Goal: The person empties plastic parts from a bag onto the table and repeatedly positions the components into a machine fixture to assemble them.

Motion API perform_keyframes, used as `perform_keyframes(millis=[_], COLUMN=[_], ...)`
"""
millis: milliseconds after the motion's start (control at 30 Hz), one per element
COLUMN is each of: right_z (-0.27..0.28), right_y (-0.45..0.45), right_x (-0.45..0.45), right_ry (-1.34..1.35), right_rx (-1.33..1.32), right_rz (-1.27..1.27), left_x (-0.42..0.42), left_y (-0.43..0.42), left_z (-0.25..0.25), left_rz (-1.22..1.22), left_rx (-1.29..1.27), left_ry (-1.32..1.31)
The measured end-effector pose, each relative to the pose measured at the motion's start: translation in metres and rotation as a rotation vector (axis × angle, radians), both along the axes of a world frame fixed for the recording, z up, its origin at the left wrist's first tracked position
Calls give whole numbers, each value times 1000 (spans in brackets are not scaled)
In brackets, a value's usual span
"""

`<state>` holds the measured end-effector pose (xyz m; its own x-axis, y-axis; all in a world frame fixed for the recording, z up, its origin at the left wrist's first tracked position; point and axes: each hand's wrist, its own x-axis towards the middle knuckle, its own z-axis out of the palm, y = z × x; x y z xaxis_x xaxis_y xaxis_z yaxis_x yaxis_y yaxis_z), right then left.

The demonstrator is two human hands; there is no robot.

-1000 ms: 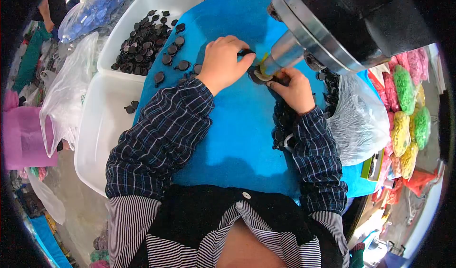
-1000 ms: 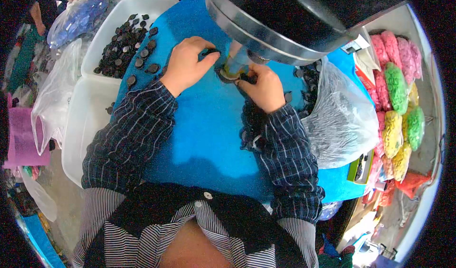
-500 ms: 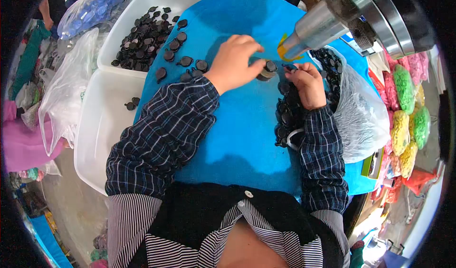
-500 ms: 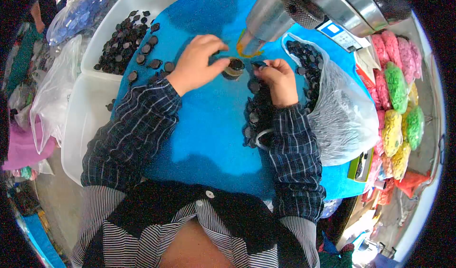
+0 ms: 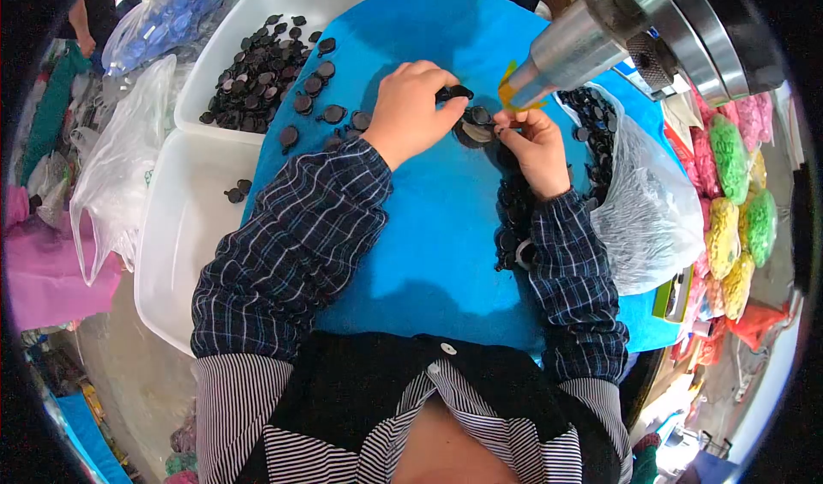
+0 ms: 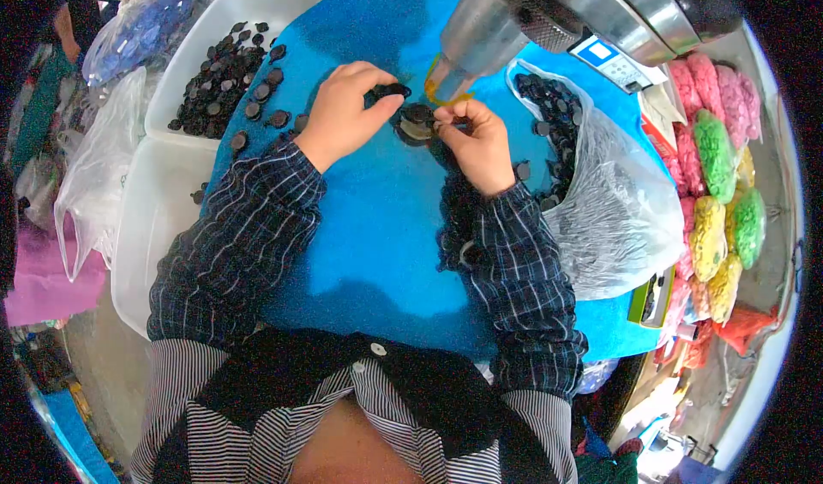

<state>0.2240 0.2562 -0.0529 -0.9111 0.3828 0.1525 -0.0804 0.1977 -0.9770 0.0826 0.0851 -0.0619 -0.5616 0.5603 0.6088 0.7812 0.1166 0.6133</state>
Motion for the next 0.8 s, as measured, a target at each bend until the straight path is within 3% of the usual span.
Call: perform_keyframes(millis=[133, 233, 367, 667, 800], right_z=[3, 6, 15, 15, 9], right_y=[8, 26, 32, 31, 35], right_x=[5, 18, 34, 31, 28], right_ry=[-25, -119, -310, -393, -349], right_rx=[50, 428, 542, 549, 731], right_rz=[-20, -70, 67, 84, 81], left_x=[2, 4, 6, 2, -4], left_y=[0, -1, 1, -4, -6], left_z=[-1, -3, -3, -4, -7], left_rz=[-32, -164, -205, -144, -72], left_rx=[72, -15, -81, -38, 6], left_ry=[51, 155, 114, 125, 36])
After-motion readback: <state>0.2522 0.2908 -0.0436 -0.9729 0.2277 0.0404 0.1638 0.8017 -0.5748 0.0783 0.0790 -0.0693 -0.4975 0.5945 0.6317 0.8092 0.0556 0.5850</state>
